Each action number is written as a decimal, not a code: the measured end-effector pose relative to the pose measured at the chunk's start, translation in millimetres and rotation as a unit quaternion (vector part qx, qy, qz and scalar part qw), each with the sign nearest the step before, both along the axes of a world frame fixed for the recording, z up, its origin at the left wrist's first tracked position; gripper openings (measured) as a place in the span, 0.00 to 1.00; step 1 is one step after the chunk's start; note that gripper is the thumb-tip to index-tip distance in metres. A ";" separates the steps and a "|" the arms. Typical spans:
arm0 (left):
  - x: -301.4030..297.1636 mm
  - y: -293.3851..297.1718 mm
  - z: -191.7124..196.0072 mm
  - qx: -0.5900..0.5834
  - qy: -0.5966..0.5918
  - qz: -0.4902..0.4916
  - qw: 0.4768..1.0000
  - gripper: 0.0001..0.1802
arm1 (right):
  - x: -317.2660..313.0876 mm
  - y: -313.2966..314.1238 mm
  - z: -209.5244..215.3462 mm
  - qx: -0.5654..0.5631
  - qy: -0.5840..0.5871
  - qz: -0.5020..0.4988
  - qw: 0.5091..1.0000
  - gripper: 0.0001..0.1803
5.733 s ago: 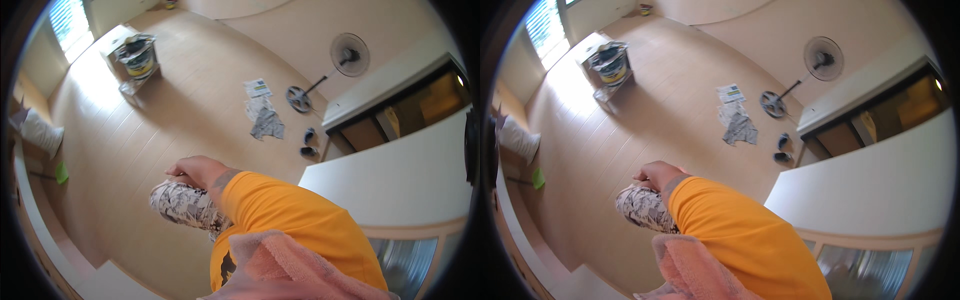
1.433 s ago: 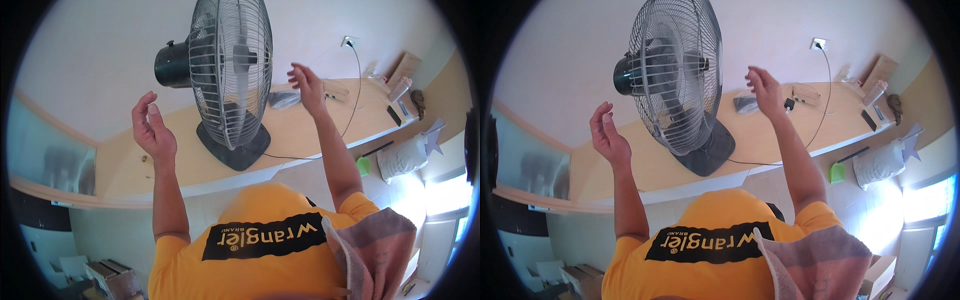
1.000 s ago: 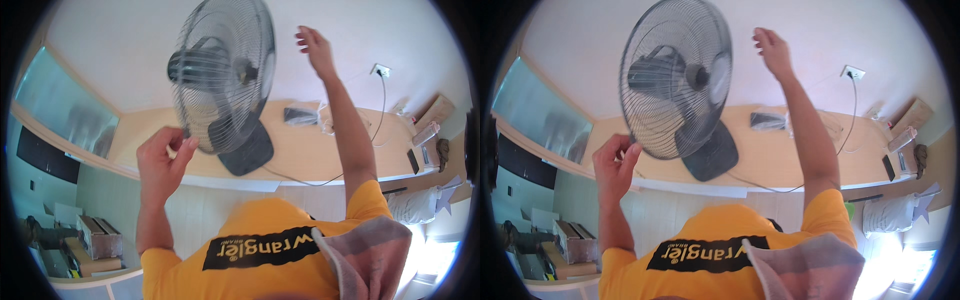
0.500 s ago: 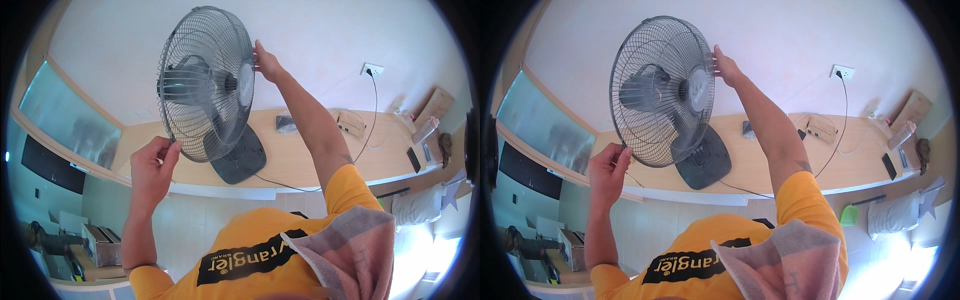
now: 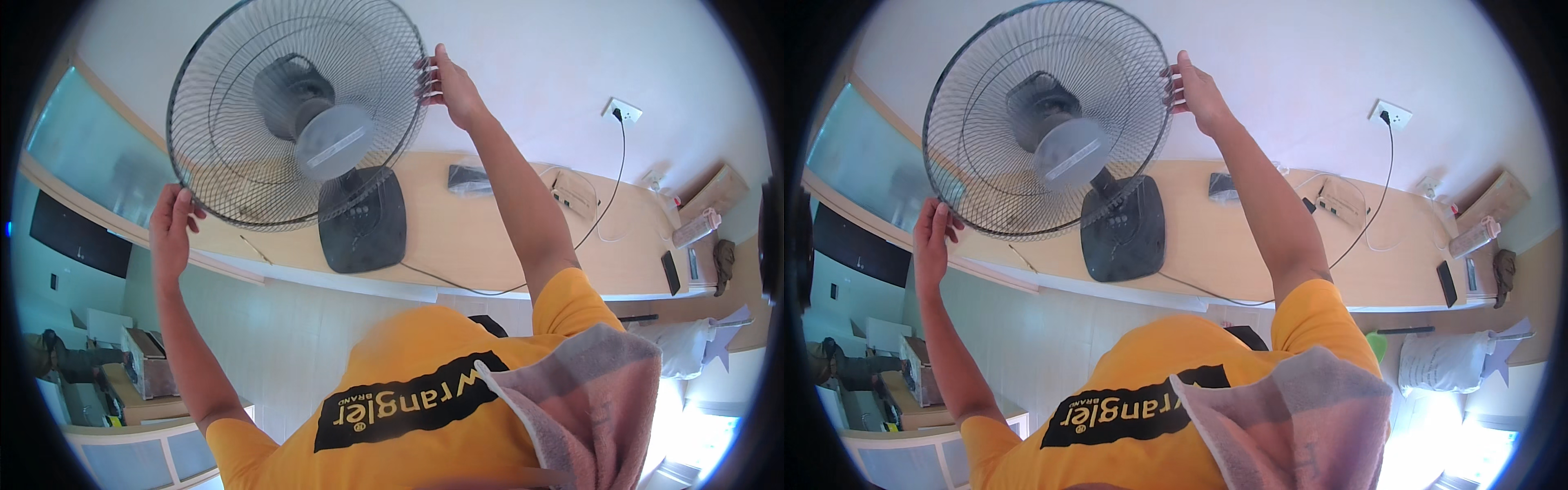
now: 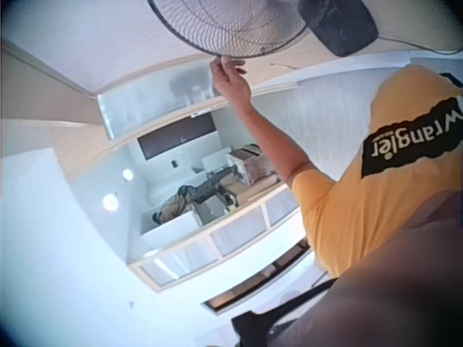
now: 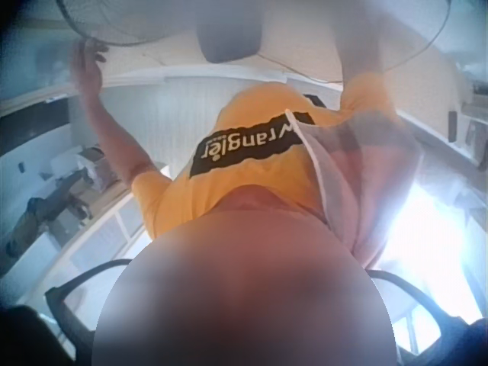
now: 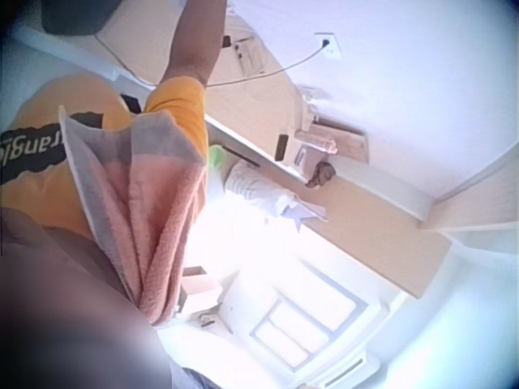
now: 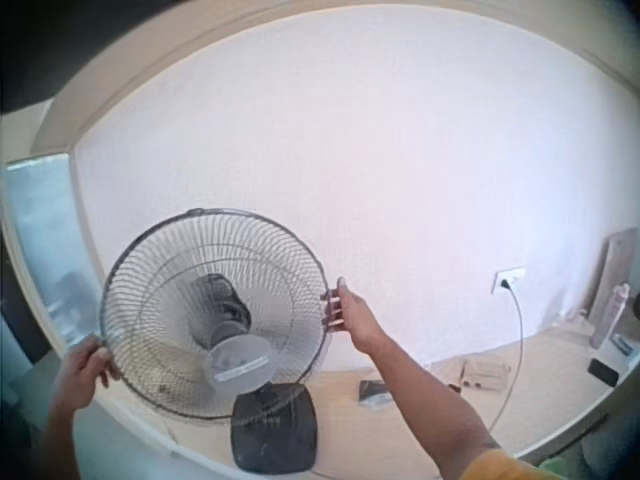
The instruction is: The person assembles a standing fan by attaching the fan blades to the motor, securing the front cage, and placing the completed unit on a counter. The person handles fan blades, a fan cage, and the fan motor.
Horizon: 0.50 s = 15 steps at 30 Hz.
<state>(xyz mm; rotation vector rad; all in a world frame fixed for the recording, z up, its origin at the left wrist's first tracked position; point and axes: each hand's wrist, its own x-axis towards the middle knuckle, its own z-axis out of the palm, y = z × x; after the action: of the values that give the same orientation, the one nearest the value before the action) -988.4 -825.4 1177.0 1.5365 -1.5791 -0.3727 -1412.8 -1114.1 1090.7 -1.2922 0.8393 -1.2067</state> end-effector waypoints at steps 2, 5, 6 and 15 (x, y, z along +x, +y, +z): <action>5.4 1.6 8.7 0.031 0.044 0.001 0.999 0.14 | -6.9 -2.6 9.7 -0.029 -0.022 0.001 0.999 0.42; 5.5 7.7 19.9 0.075 0.095 -0.002 0.993 0.16 | -14.7 -17.3 40.2 -0.081 0.046 0.043 0.995 0.37; 2.0 7.7 22.3 0.083 0.106 -0.003 0.991 0.16 | -13.8 -19.1 48.7 -0.097 0.086 0.050 0.990 0.37; 6.8 -2.8 14.0 0.092 0.216 -0.020 0.972 0.16 | -8.9 -26.7 56.7 -0.135 0.120 0.048 0.982 0.31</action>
<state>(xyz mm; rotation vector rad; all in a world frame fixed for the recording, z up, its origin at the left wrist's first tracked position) -981.6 -828.2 1191.0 1.4386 -1.2582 -0.8361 -1421.7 -1140.8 1147.4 -1.7065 0.7906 -1.1293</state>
